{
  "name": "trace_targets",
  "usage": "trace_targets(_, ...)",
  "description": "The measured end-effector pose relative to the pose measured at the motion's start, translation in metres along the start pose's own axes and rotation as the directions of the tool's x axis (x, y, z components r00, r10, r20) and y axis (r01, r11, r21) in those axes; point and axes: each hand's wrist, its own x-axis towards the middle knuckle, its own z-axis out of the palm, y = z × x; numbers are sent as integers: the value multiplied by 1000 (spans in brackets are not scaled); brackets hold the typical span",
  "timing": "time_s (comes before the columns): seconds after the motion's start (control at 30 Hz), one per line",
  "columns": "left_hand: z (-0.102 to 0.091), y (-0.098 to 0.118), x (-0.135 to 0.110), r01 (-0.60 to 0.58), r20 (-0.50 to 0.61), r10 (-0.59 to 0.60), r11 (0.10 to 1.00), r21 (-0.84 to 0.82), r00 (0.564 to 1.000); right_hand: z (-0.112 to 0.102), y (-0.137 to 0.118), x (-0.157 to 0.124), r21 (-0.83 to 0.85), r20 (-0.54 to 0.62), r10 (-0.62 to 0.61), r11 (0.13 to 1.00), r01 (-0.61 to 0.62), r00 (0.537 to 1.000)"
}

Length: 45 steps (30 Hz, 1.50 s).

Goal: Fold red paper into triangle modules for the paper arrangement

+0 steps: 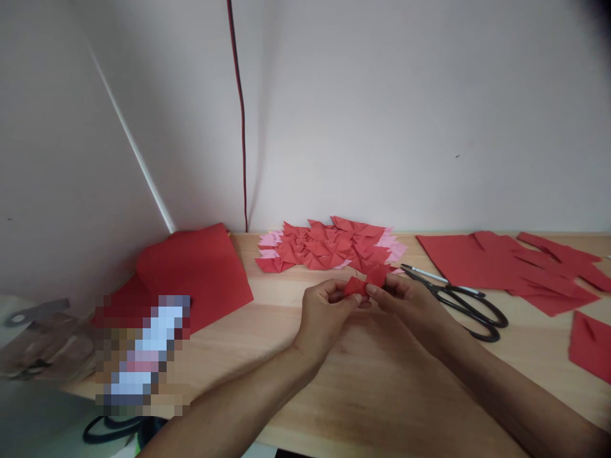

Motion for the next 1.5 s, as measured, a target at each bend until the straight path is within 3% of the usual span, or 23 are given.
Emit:
trace_targets(0.23, -3, -3, 3, 10, 62, -8, 1000, -29, 998, -1, 10, 2, -101, -55, -74, 993, 69, 996)
trace_targets(0.43, -5, -2, 5, 19, 74, -19, 1000, 1, 997, 4, 15, 1, -66, -40, -53, 997, 51, 998)
trace_targets(0.57, -6, -4, 6, 26, 83, -25, 1000, -8, 996, 5, 18, 3, -4, 37, -57, 998, 57, 998)
trace_targets(1.0, -9, 0, 6, 115, 187, -117, 993, 20, 975, -5, 9, 3, -99, 169, -110, 987, 128, 980)
trace_targets(1.23, -8, 1, 5, 131, 158, -122, 990, -45, 980, -6, 13, 6, -240, 81, -75, 966, 93, 994)
trace_targets(1.5, -10, -5, 10, 53, 187, -51, 999, -5, 981, 0, 23, 7, -117, 94, -16, 993, 27, 995)
